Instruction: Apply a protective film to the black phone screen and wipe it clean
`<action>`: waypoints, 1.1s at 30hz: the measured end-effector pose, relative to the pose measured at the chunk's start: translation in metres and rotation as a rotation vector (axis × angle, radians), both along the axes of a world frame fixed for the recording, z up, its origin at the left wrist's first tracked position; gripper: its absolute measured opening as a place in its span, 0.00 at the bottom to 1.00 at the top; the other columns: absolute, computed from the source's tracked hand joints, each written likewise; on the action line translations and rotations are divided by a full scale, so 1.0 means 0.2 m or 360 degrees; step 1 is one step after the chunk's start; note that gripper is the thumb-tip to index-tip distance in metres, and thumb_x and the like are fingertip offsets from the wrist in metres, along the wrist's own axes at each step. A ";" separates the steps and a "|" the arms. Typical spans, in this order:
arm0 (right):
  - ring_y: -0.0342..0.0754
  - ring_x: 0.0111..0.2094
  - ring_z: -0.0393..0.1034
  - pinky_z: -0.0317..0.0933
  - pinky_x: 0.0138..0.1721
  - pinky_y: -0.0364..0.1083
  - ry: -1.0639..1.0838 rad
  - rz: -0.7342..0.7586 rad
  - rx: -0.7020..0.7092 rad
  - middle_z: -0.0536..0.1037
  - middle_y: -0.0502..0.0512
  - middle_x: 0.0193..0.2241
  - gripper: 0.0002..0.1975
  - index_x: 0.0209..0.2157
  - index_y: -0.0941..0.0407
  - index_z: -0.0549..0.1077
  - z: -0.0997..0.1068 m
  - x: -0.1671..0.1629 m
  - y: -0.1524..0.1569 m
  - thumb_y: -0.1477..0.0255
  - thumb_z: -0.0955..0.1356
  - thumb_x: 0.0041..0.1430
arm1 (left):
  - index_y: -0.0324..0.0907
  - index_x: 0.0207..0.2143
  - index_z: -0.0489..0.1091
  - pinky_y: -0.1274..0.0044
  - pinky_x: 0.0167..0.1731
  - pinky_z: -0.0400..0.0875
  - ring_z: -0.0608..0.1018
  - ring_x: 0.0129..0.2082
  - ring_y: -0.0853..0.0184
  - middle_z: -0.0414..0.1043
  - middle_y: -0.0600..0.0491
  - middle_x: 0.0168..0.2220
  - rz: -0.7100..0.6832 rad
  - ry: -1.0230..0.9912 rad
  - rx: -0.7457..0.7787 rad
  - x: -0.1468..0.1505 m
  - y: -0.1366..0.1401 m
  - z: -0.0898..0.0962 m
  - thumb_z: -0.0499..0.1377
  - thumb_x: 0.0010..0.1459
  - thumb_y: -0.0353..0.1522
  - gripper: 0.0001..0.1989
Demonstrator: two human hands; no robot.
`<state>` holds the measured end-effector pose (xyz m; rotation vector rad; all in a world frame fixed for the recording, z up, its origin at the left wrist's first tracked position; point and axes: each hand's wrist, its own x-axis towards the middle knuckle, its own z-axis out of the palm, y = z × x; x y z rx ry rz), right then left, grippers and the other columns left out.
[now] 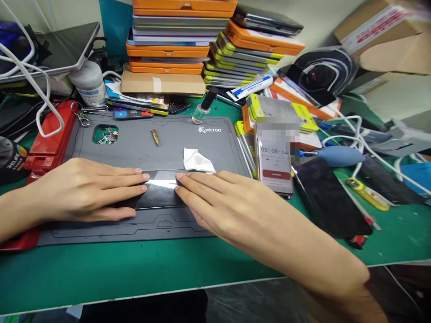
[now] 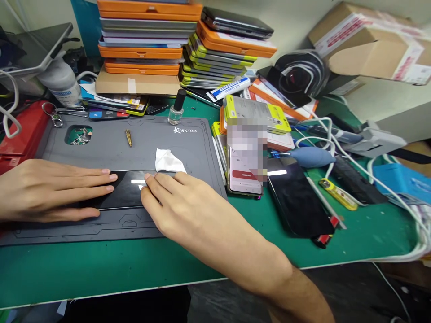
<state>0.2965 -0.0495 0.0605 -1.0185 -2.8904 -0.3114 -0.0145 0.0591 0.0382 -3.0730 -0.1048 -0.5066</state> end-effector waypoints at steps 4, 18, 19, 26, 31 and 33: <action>0.65 0.55 0.80 0.80 0.47 0.60 -0.0005 -0.0046 -0.0029 0.82 0.70 0.58 0.18 0.57 0.68 0.77 0.01 0.00 0.02 0.82 0.64 0.70 | 0.44 0.64 0.74 0.69 0.58 0.83 0.84 0.58 0.58 0.77 0.48 0.63 0.0005 0.0007 0.0015 -0.01 0.00 0.00 0.64 0.70 0.43 0.24; 0.68 0.52 0.80 0.79 0.45 0.63 -0.0011 -0.0207 -0.0092 0.78 0.75 0.61 0.25 0.65 0.69 0.69 -0.02 -0.01 0.03 0.77 0.66 0.69 | 0.39 0.60 0.75 0.67 0.55 0.86 0.84 0.57 0.57 0.79 0.46 0.61 -0.0016 0.0012 0.0057 0.00 0.01 -0.01 0.63 0.71 0.44 0.23; 0.68 0.52 0.80 0.79 0.45 0.63 -0.0002 -0.0209 -0.0106 0.79 0.75 0.60 0.24 0.65 0.69 0.69 -0.02 -0.01 0.03 0.77 0.65 0.69 | 0.40 0.60 0.75 0.68 0.55 0.85 0.84 0.58 0.57 0.79 0.47 0.61 -0.0011 0.0015 0.0055 0.00 0.01 -0.01 0.62 0.72 0.44 0.22; 0.66 0.51 0.81 0.79 0.46 0.63 0.0124 -0.0254 -0.0292 0.80 0.70 0.58 0.22 0.63 0.63 0.69 0.00 0.01 0.05 0.77 0.66 0.69 | 0.43 0.59 0.74 0.69 0.52 0.86 0.85 0.55 0.58 0.81 0.50 0.60 0.0009 0.0019 0.0046 0.00 0.01 0.00 0.60 0.73 0.45 0.20; 0.67 0.50 0.81 0.80 0.44 0.63 0.0124 -0.0262 -0.0284 0.78 0.71 0.60 0.23 0.63 0.64 0.69 0.00 0.00 0.04 0.79 0.65 0.69 | 0.43 0.57 0.73 0.68 0.40 0.86 0.86 0.48 0.56 0.82 0.46 0.54 0.0049 0.0140 -0.0016 0.02 0.00 0.02 0.58 0.74 0.43 0.17; 0.67 0.50 0.82 0.80 0.44 0.63 0.0125 -0.0265 -0.0277 0.78 0.71 0.60 0.23 0.63 0.64 0.69 0.00 0.00 0.04 0.79 0.65 0.68 | 0.43 0.57 0.73 0.69 0.37 0.84 0.86 0.45 0.57 0.82 0.46 0.51 0.0079 0.0161 -0.0037 0.02 0.00 0.03 0.58 0.74 0.43 0.17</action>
